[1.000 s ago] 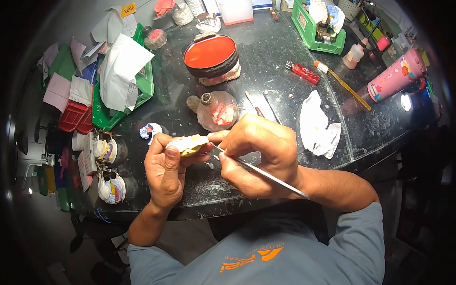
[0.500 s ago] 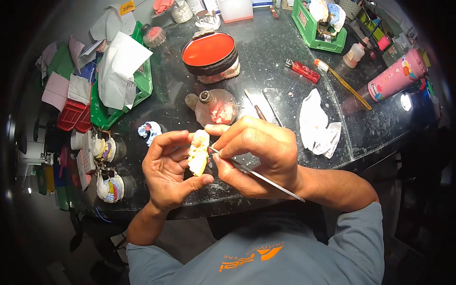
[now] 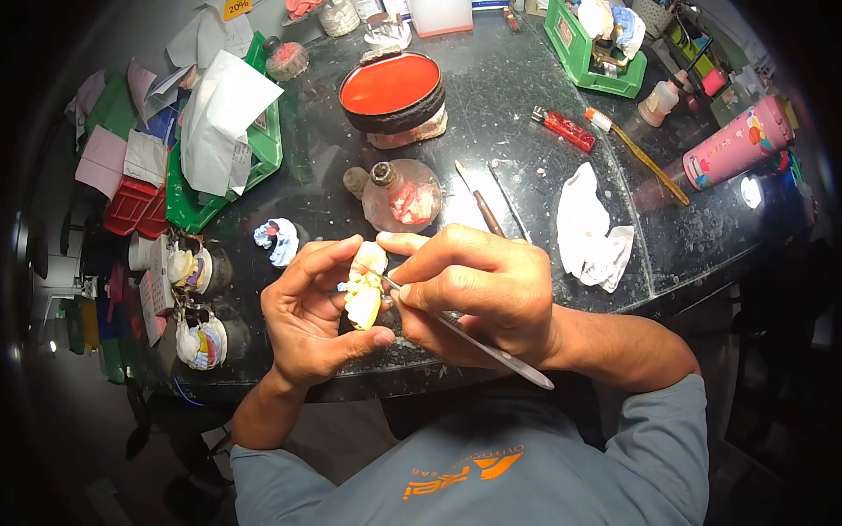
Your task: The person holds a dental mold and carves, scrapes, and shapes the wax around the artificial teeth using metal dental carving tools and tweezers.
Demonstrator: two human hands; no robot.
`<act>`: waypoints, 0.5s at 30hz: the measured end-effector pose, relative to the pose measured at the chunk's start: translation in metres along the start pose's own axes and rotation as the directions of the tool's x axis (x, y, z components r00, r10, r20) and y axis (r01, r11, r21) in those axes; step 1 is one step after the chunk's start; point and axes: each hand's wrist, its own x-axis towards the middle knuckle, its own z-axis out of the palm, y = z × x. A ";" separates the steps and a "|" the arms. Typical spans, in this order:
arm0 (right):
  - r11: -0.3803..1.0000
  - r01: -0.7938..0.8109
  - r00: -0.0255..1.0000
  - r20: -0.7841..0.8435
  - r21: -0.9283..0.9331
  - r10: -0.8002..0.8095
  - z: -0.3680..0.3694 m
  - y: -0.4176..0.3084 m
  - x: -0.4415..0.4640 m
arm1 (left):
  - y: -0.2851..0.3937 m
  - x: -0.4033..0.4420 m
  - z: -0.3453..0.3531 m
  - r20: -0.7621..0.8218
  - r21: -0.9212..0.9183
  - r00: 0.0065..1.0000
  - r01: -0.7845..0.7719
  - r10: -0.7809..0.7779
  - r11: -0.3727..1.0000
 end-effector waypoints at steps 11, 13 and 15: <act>1.000 0.012 1.000 0.000 -0.026 -0.012 0.001 0.001 0.001 | 0.001 0.000 0.000 -0.009 -0.002 1.000 0.021 -0.021 1.000; 1.000 0.011 1.000 0.002 -0.026 -0.011 0.001 0.001 0.000 | 0.001 0.000 0.000 -0.004 -0.001 1.000 0.014 -0.014 1.000; 0.999 0.010 1.000 0.001 -0.032 -0.009 0.000 0.000 0.000 | 0.001 0.000 0.000 -0.002 -0.003 1.000 0.010 -0.010 1.000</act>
